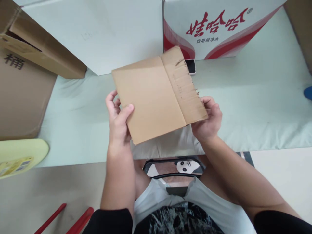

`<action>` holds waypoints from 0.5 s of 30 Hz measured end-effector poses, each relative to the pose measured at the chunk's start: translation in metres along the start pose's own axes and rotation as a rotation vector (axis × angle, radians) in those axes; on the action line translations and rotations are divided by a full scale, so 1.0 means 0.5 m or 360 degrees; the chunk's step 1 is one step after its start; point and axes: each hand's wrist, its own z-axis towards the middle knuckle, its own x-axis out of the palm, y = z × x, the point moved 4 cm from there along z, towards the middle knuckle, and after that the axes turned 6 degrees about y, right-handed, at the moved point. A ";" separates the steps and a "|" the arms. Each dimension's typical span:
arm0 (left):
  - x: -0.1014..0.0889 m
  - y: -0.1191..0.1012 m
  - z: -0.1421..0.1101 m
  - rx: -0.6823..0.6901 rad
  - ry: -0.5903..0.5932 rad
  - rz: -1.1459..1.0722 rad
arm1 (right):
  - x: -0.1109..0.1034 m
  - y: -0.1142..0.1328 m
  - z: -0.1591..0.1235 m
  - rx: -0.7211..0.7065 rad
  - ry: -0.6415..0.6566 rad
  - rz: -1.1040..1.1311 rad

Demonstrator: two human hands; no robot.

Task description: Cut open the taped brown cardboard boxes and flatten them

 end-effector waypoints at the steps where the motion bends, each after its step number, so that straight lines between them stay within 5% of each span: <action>1: 0.000 -0.005 0.002 0.0076 -0.0056 -0.0037 | 0.000 -0.002 0.001 -0.0008 0.0015 0.0004; 4: -0.002 -0.017 0.007 0.0198 -0.0178 -0.0194 | 0.001 -0.014 0.004 -0.0018 0.0196 0.0043; 9: -0.014 -0.011 0.012 -0.0092 -0.0200 -0.0318 | -0.005 -0.038 0.002 0.0026 0.0642 -0.0205; 15: -0.042 0.000 0.018 -0.0244 -0.0144 -0.0202 | -0.001 -0.029 -0.007 -0.0234 0.0857 -0.0385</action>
